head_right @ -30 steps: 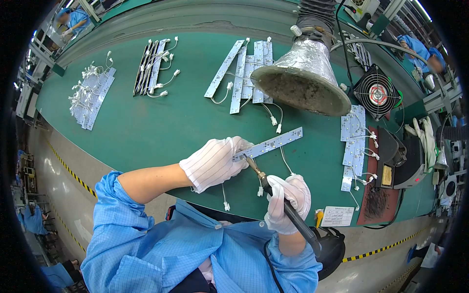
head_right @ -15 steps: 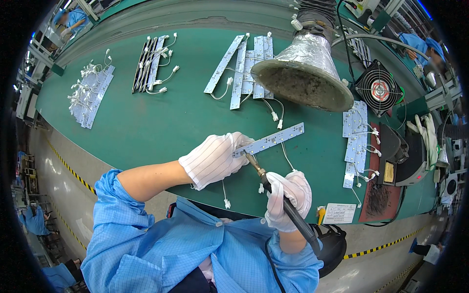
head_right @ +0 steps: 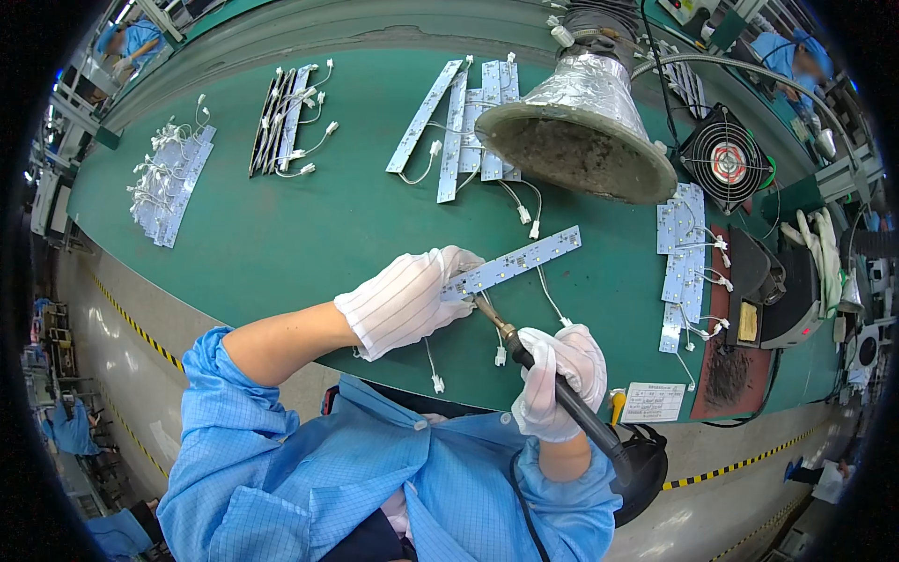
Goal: Solder wires onto electronic circuit board strips at a manual assembly station.
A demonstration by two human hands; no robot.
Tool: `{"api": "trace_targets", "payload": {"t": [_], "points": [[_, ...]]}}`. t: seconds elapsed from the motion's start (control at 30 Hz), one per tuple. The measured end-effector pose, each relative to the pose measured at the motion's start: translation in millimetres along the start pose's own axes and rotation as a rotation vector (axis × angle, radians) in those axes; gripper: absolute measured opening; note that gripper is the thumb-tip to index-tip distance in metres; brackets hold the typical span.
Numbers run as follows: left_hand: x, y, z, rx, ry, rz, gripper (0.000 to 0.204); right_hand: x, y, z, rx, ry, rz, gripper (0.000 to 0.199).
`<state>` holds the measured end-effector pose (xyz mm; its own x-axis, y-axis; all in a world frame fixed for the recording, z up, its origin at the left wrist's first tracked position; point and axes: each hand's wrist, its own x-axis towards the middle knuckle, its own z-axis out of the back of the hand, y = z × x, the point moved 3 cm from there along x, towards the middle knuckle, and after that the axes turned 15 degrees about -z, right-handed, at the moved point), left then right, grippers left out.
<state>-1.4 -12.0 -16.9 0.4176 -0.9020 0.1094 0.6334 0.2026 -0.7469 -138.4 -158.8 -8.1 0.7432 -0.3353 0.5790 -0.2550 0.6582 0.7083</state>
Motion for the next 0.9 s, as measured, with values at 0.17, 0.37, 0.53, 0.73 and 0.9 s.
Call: {"api": "trace_targets", "payload": {"t": [0.17, 0.37, 0.53, 0.73, 0.9], "points": [[1.0, -5.0, 0.2, -0.019, 0.001, 0.029, 0.034, -0.2, 1.9, -1.8, 0.002, -0.018, 0.009, 0.012], [0.0, -4.4, -1.1, -0.006, -0.024, -0.002, 0.032, 0.6, 0.1, -0.8, 0.002, 0.026, -0.010, 0.015], [-0.1, 0.8, -3.6, 0.035, -0.050, -0.008, 0.039, -0.7, -2.9, -1.9, 0.098, 0.022, -0.067, 0.013], [-1.3, 0.8, -3.8, 0.046, -0.059, -0.014, 0.038, -0.9, -6.8, -0.9, 0.080, 0.060, -0.023, 0.014], [-0.2, -12.7, 13.4, 0.091, -0.032, -0.057, 0.044, -1.4, -5.5, 1.4, 0.108, -0.035, -0.043, 0.012]]}}
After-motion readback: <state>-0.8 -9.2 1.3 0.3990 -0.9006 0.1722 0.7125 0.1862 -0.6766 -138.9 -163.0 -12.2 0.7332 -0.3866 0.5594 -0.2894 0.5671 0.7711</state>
